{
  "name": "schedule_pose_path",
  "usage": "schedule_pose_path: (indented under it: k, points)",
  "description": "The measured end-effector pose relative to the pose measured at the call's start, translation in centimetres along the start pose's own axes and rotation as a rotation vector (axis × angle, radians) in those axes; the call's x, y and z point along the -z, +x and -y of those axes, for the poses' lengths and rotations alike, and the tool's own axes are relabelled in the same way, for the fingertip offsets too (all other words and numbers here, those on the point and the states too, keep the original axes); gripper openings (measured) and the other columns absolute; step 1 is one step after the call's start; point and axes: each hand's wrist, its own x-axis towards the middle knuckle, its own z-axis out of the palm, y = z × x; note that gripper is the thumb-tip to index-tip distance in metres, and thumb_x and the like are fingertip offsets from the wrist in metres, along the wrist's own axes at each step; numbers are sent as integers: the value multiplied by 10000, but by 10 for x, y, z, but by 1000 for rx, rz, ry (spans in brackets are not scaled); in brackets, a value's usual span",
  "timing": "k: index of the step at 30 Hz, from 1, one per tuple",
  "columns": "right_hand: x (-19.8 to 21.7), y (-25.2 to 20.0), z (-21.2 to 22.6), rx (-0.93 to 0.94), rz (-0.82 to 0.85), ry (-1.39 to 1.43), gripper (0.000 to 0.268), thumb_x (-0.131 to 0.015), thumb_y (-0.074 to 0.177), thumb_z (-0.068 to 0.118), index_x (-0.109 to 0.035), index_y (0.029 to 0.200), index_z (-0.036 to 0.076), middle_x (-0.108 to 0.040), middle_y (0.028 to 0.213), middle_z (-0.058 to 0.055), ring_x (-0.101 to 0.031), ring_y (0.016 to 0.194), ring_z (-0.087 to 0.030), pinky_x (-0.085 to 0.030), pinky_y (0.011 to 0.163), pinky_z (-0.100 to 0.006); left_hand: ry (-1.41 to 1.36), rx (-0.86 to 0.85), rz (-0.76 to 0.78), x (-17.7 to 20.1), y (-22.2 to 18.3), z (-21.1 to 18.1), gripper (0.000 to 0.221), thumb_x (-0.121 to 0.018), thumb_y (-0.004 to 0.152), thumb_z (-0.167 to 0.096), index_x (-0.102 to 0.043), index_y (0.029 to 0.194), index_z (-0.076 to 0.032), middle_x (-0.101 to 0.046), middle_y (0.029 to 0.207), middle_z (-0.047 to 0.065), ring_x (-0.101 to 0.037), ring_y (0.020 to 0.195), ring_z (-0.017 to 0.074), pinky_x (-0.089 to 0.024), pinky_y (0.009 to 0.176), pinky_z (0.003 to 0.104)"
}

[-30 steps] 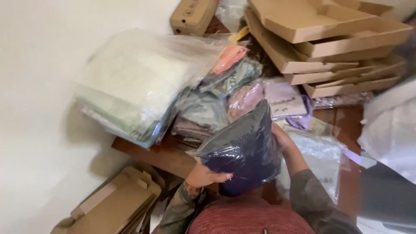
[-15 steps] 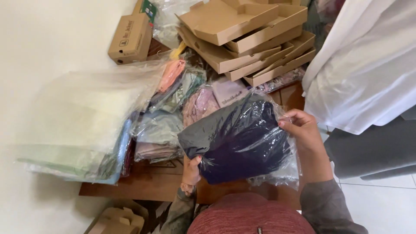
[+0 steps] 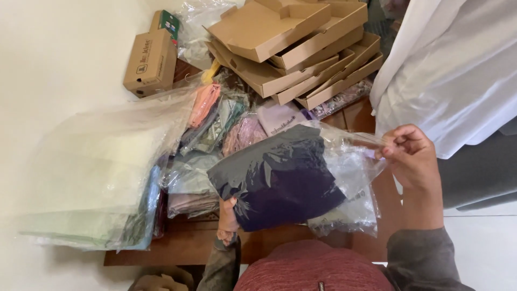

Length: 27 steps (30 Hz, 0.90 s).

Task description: Hanging various garments on a clothing rack and unpacking items from plastic bags.

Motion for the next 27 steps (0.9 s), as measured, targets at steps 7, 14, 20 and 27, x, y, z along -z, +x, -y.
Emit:
schedule_pose_path:
  k: [7, 14, 20, 27]
  points:
    - [34, 11, -70, -504, 354, 277, 176, -649, 1046, 54, -634, 1178, -61, -725, 1068, -244, -745, 860, -304, -618, 644, -336, -255, 181, -15, 26, -5, 6, 843, -716, 820, -436, -441, 1495, -11, -550, 1444, 187, -572, 1278, 375, -486, 1063, 520]
    - [-63, -16, -89, -185, 905, -595, 1051, -867, 777, 341, -291, 1597, 21, -384, 1619, -257, -404, 1476, -360, -352, 1175, -498, 12, 69, 37, 21, -1, 4, 919, -779, 790, -436, -407, 1512, -6, -577, 1389, 163, -575, 1245, 355, -486, 1035, 506]
    - [-79, -61, -119, -558, 422, -202, 1072, -873, 681, 501, -383, 1521, 50, -490, 1547, -206, -441, 1448, -318, -321, 1194, -454, 512, 39, -140, 52, 6, 65, 602, -555, 1025, -448, -599, 1360, 51, -659, 1313, 123, -625, 1167, 223, -485, 1002, 333]
    - [-51, -49, -115, -500, 204, -189, 783, -777, 760, 313, -544, 1459, 46, -665, 1300, -163, -640, 1185, -306, -532, 1017, -476, 587, -151, -190, -11, 20, 17, 455, -465, 1088, -336, -696, 1233, 28, -741, 1115, 60, -642, 1008, 117, -506, 917, 285]
